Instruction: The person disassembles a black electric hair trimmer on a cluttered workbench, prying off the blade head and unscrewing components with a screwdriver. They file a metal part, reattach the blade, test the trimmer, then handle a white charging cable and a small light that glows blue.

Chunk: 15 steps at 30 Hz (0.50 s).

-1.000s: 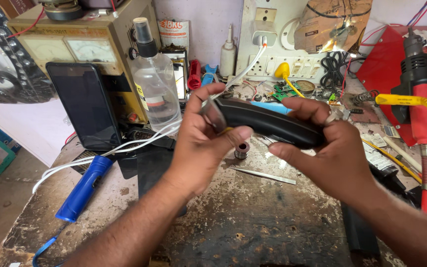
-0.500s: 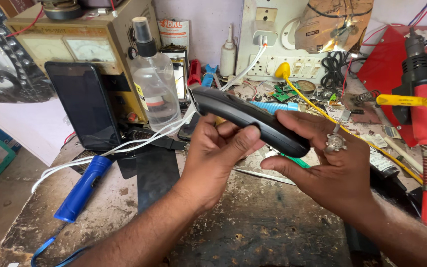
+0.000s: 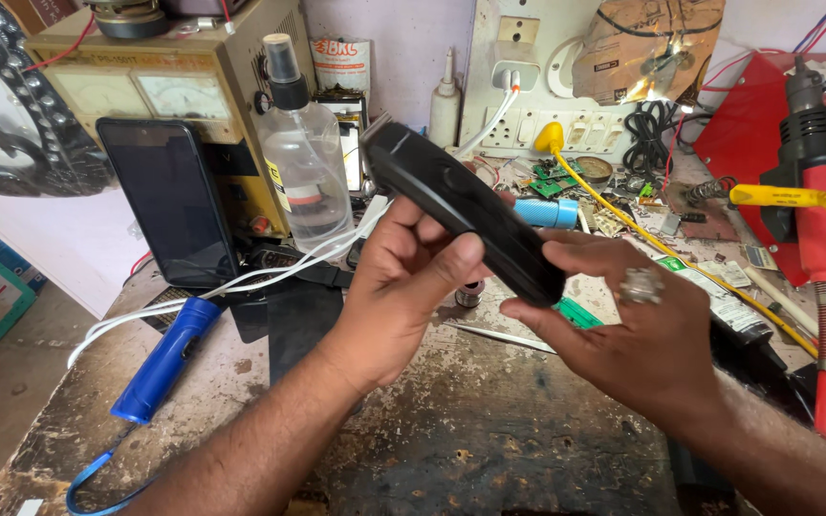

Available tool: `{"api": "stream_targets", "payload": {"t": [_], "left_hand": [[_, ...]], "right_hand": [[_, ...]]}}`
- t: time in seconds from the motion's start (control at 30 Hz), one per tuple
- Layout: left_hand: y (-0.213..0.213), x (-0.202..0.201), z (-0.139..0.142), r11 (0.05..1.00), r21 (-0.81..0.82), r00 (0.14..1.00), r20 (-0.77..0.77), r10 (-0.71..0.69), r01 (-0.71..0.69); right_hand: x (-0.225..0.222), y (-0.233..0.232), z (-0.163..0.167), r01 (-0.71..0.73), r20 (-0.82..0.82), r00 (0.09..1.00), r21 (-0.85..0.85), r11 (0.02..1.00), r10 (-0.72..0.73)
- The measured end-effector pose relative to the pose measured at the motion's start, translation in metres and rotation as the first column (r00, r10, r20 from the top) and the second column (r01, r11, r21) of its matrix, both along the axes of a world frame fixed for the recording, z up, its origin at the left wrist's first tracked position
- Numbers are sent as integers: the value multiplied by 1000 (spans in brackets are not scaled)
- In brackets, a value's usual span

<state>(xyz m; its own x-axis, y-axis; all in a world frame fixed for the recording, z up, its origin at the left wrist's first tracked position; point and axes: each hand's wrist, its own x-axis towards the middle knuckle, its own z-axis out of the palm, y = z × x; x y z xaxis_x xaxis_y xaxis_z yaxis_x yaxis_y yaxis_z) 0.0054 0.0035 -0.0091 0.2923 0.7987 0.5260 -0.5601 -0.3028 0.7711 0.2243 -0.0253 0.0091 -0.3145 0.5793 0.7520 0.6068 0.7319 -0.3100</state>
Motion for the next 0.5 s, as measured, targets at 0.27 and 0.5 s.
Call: {"api": "stream_targets", "payload": {"t": [0.27,0.5], "left_hand": [[5,-3,0,999,-14,989,-140,47,-49],[5,-3,9,998,52,991,-124,47,-41]], "right_hand": [[23,33,-12,-642,-645,752,-670,372,137],[35,41,-12,-759,-751,637,-573,308,173]]}}
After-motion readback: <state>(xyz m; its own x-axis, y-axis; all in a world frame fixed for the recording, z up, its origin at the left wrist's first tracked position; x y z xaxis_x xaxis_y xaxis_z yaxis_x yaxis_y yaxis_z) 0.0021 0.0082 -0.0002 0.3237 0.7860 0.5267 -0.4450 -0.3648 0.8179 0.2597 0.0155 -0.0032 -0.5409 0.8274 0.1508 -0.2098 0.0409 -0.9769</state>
